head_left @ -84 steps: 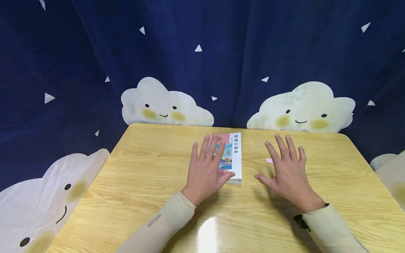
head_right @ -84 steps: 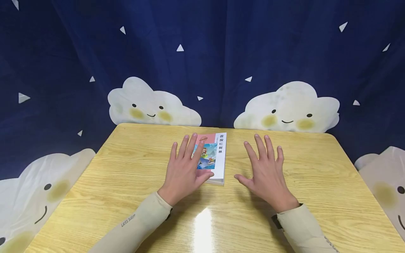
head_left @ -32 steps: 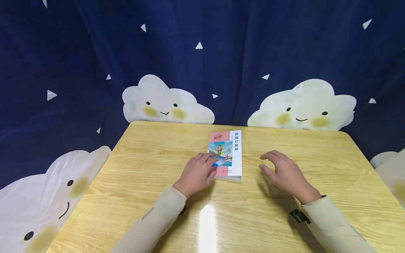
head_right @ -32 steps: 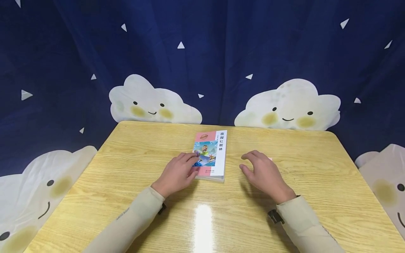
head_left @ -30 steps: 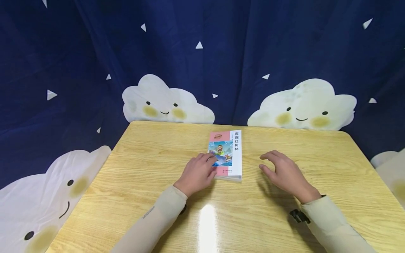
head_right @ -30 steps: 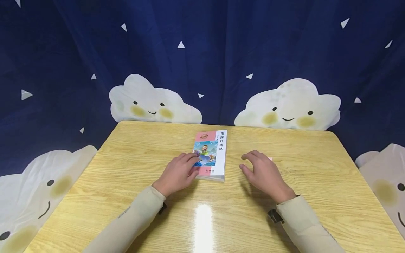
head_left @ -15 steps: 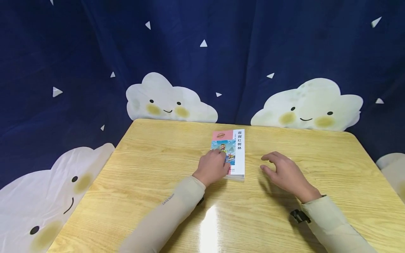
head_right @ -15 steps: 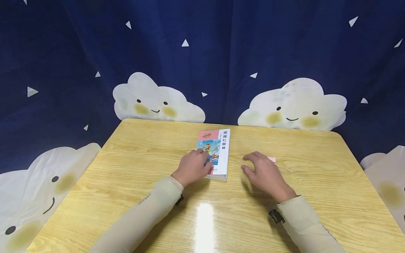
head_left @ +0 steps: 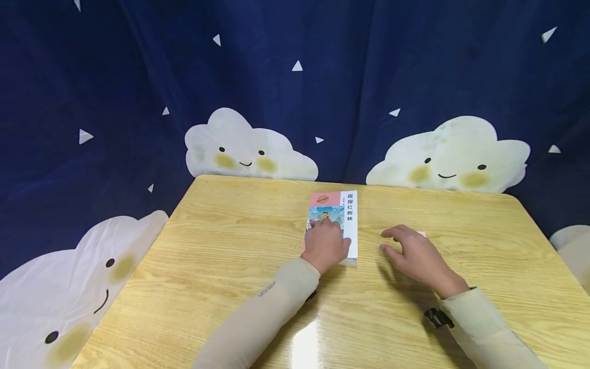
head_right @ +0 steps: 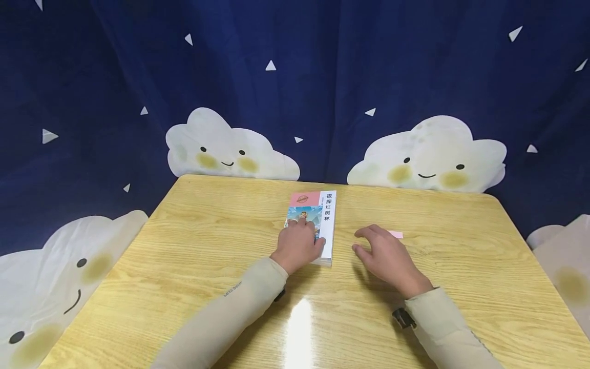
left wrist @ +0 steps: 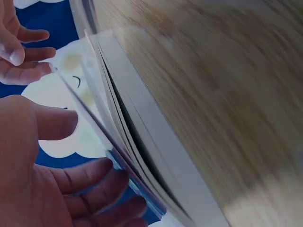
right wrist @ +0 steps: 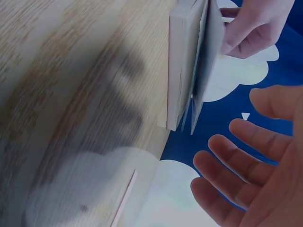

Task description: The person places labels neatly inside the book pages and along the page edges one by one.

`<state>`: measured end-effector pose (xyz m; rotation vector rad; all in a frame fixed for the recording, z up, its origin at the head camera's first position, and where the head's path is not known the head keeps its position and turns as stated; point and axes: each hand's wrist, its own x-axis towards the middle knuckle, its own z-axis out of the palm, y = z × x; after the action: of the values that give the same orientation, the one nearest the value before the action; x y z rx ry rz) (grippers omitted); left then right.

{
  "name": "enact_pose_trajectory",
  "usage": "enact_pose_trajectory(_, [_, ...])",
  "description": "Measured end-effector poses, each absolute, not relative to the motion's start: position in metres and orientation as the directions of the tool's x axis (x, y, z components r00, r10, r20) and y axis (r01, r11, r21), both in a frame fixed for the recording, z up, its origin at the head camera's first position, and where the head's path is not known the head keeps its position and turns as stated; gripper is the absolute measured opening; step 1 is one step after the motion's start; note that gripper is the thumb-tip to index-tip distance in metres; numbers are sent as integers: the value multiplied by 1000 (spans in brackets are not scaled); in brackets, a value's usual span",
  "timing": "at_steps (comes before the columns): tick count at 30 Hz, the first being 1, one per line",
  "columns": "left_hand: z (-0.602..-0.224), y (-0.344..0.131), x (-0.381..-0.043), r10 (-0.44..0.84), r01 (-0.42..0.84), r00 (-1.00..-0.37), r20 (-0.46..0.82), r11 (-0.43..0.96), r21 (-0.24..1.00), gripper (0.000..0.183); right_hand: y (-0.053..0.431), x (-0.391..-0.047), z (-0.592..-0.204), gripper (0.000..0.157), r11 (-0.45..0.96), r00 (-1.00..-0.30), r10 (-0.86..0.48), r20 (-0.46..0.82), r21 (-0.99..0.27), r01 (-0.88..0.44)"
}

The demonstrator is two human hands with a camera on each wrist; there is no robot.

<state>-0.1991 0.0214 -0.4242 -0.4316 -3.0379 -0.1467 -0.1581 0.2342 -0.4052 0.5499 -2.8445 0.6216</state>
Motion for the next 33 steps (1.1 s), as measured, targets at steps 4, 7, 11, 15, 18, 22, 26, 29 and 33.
enact_pose_trajectory(4, [-426, 30, -197, 220, 221, -975, 29, 973, 61, 56, 235, -157, -406, 28, 847, -915, -321, 243, -358, -393])
enact_pose_trajectory(7, [-428, 36, -194, 185, 184, -983, -16, 982, 52, 66, 235, -157, -408, 28, 850, -915, -325, 240, -350, -394])
enact_pose_trajectory(11, [-430, 48, -191, 136, 137, -990, -39, 990, -33, 74, 235, -156, -409, 27, 850, -912, -324, 249, -346, -397])
enact_pose_trajectory(15, [-432, 63, -189, 78, 83, -996, -38, 988, -133, 80, 237, -156, -408, 28, 848, -911, -329, 248, -346, -401])
enact_pose_trajectory(18, [-434, 71, -187, 37, 39, -999, -21, 988, -148, 74, 237, -156, -408, 27, 848, -912, -331, 243, -348, -400])
enact_pose_trajectory(22, [-438, 76, -188, 2, 2, -1000, 0, 993, -122, 55, 238, -157, -410, 26, 846, -912, -331, 242, -352, -401])
enact_pose_trajectory(26, [-438, 78, -188, -4, -4, -1000, 2, 993, -114, 49, 240, -156, -412, 26, 846, -912, -333, 239, -351, -401])
enact_pose_trajectory(29, [-437, 77, -190, 10, 10, -1000, -4, 992, -129, 49, 241, -156, -413, 26, 849, -913, -334, 235, -346, -400])
enact_pose_trajectory(33, [-436, 75, -192, 38, 40, -999, -13, 990, -138, 48, 243, -156, -412, 27, 852, -915, -332, 229, -344, -395])
